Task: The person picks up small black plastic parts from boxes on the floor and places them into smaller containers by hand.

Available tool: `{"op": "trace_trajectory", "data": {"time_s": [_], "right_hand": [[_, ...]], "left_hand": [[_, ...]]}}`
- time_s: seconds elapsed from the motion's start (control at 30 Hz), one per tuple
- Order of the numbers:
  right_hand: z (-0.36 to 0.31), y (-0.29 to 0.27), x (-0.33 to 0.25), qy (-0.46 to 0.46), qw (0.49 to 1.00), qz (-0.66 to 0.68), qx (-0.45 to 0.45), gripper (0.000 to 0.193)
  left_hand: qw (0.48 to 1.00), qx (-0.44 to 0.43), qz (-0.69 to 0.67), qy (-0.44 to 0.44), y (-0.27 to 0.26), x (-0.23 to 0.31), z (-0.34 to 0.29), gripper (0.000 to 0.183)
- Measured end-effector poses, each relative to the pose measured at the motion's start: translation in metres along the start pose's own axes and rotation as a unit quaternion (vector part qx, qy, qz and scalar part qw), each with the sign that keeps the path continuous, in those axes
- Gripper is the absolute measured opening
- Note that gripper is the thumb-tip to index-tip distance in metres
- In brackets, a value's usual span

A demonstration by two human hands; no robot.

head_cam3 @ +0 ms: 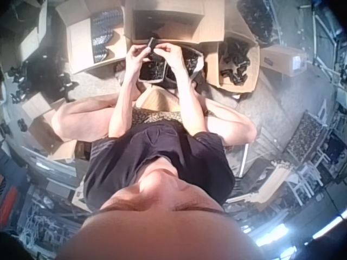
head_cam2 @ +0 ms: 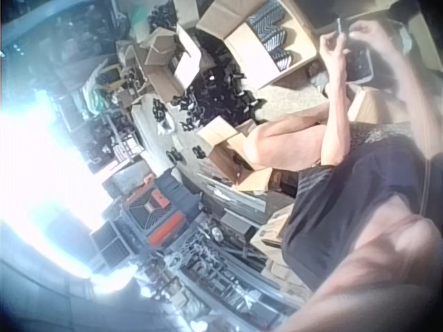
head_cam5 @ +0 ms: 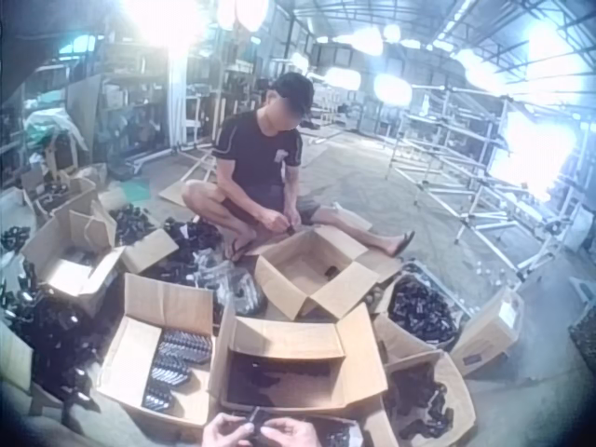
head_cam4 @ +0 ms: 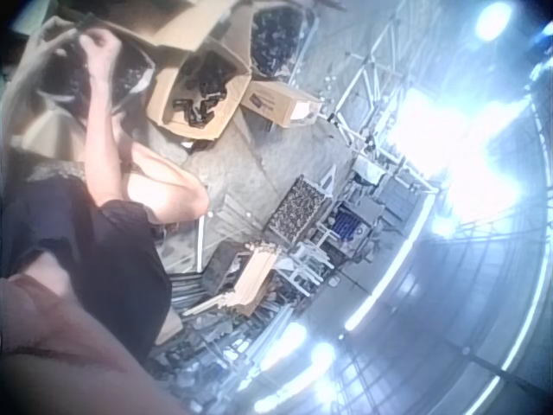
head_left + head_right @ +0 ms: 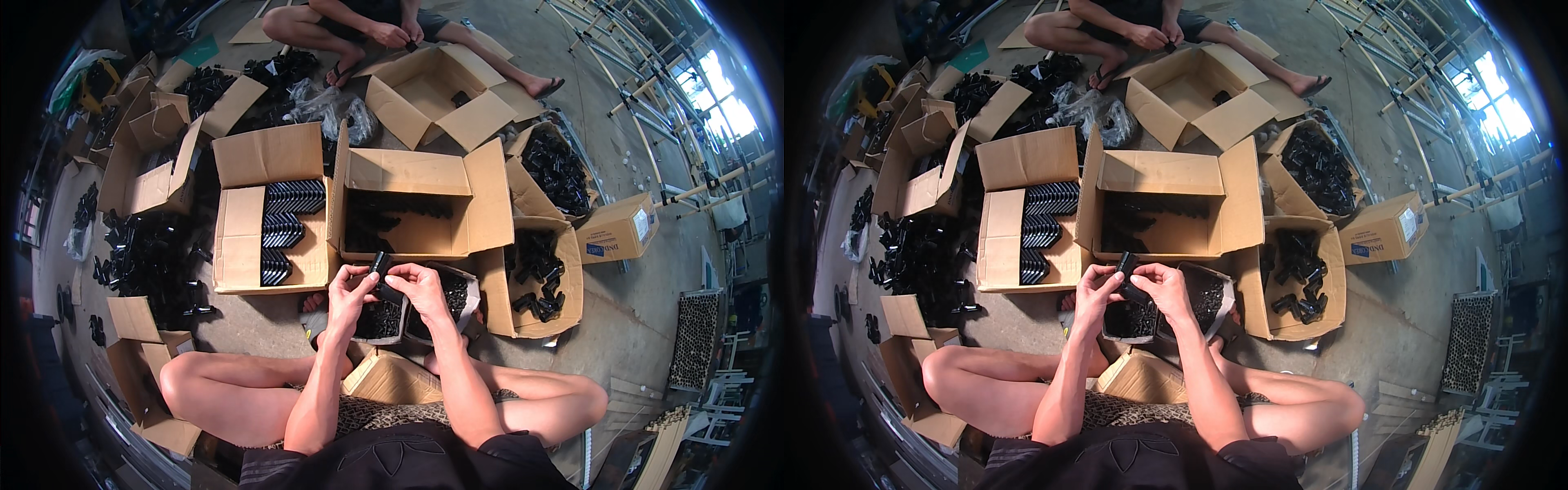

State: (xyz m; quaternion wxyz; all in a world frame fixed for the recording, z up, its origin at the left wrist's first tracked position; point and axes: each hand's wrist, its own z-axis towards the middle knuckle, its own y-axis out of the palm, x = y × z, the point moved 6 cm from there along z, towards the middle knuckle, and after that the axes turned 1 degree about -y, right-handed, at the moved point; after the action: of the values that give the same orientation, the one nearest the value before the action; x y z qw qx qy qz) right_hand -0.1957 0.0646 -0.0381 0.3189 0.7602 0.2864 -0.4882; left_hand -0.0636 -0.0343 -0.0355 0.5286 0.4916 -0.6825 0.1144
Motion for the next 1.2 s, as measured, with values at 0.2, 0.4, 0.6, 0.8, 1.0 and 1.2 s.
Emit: {"op": "trace_trajectory", "data": {"time_s": [0.2, 0.4, 0.6, 0.8, 1.0, 1.2], "right_hand": [[0.0, 0.0, -0.001, -0.007, 0.999, -0.03, 0.021, 0.016], [0.0, 0.0, -0.001, -0.015, 0.998, -0.045, 0.031, 0.013], [0.001, 0.003, 0.011, -0.009, 0.999, -0.013, 0.036, 0.012], [0.001, 0.005, 0.015, 0.01, 0.999, 0.012, 0.042, 0.012], [-0.001, 0.002, 0.007, 0.003, 0.999, -0.035, 0.031, 0.013], [-0.001, 0.004, 0.011, 0.033, 0.999, -0.021, 0.032, 0.012]], "left_hand": [[1.0, 0.001, 0.025, 0.013, 0.001, 0.001, 0.0, 0.026], [0.999, 0.0, 0.042, 0.027, 0.001, 0.002, -0.001, 0.024], [0.998, -0.007, 0.039, 0.039, 0.0, 0.003, 0.003, 0.023], [0.998, 0.002, 0.024, 0.051, 0.0, -0.002, 0.004, 0.023], [0.997, 0.011, 0.039, 0.072, 0.0, -0.004, 0.004, 0.022], [0.995, 0.017, 0.051, 0.082, 0.0, -0.001, 0.003, 0.021]]}}
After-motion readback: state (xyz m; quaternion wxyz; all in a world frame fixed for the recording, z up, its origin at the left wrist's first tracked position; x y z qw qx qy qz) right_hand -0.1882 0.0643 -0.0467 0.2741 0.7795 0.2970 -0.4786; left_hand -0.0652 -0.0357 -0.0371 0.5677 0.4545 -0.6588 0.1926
